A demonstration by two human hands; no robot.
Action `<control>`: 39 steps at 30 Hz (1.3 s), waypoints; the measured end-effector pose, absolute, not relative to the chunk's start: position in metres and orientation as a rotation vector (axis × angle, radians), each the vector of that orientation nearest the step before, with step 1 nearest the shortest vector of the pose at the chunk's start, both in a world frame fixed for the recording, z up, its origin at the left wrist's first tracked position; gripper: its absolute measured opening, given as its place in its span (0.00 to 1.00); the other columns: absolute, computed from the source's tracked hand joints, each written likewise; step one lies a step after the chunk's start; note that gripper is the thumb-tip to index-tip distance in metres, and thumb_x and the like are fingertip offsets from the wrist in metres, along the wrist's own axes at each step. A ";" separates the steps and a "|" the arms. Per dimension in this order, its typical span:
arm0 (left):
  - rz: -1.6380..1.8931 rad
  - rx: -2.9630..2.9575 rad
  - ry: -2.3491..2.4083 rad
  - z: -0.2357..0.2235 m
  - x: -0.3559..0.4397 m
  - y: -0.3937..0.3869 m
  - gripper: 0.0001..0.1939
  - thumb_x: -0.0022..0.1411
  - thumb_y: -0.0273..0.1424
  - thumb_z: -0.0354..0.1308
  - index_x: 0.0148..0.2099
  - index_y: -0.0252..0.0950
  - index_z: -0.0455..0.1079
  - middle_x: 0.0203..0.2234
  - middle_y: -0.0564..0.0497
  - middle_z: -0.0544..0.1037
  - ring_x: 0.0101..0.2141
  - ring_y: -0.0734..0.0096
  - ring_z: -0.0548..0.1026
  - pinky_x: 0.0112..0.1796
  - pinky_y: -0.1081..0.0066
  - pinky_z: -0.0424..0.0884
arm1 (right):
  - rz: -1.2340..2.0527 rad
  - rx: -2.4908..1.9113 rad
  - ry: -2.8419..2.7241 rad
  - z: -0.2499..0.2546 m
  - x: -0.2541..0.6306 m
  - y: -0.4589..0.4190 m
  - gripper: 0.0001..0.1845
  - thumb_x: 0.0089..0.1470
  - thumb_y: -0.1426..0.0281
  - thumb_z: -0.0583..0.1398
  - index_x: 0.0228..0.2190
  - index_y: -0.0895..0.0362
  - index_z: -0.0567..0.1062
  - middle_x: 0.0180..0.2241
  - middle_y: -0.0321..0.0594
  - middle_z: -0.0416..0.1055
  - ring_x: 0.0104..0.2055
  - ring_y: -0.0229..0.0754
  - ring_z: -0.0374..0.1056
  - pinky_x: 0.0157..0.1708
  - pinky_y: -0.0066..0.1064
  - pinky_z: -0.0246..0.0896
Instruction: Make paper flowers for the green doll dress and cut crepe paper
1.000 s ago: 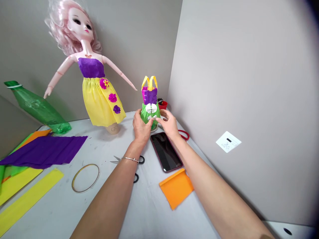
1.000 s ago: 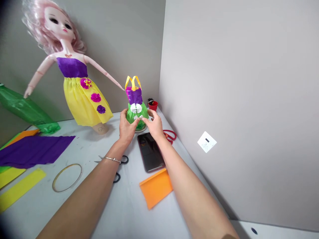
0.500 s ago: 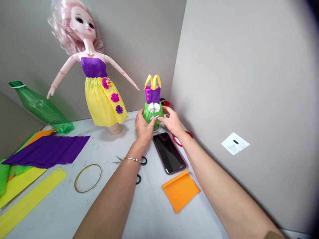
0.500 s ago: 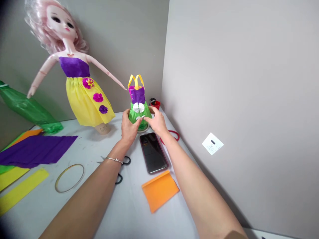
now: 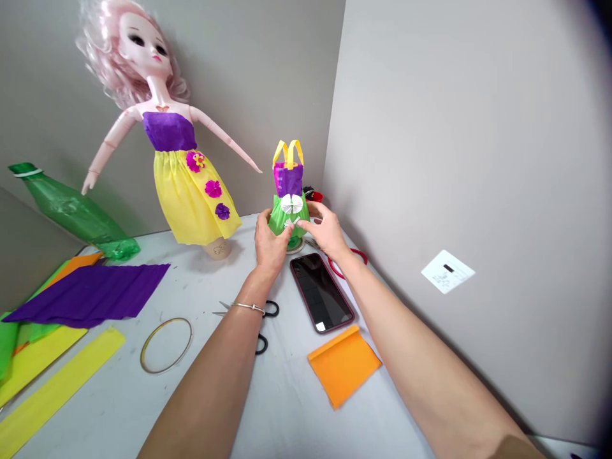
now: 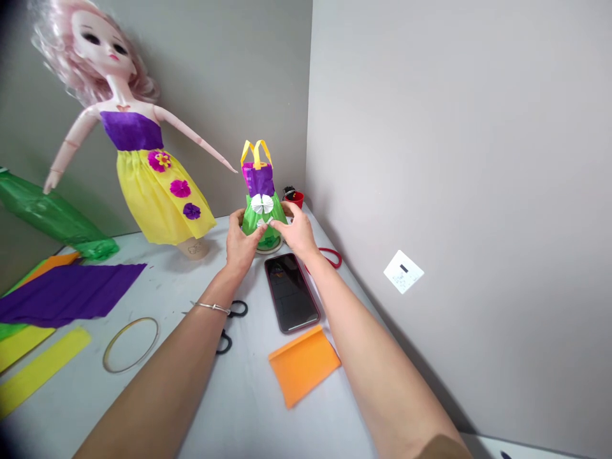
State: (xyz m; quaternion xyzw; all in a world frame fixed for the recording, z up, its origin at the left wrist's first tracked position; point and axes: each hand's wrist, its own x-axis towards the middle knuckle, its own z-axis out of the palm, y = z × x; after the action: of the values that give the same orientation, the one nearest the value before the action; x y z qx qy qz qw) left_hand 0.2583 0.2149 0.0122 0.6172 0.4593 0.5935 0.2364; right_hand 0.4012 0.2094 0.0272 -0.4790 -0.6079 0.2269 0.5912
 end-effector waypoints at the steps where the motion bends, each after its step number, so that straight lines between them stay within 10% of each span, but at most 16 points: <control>1: 1.626 1.688 1.259 0.013 0.258 0.215 0.25 0.53 0.29 0.65 0.52 0.37 0.62 0.49 0.44 0.72 0.50 0.58 0.71 0.52 0.60 0.66 | 0.529 -1.113 -1.410 0.027 0.400 0.210 0.22 0.44 0.71 0.65 0.44 0.53 0.74 0.46 0.42 0.77 0.49 0.49 0.71 0.52 0.45 0.61; 39: 1.497 1.730 1.108 0.015 0.235 0.225 0.19 0.55 0.34 0.64 0.48 0.34 0.68 0.46 0.43 0.77 0.49 0.60 0.73 0.50 0.63 0.67 | 0.623 -0.992 -1.435 0.026 0.406 0.211 0.21 0.45 0.65 0.66 0.43 0.56 0.74 0.45 0.44 0.77 0.48 0.47 0.72 0.50 0.41 0.64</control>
State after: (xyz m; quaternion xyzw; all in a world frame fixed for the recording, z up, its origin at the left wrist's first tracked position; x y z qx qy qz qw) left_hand 0.2354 0.2250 0.0150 0.6502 0.4164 0.5626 0.2955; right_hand 0.4057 0.2106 0.0259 -0.4279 -0.6194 0.2688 0.6008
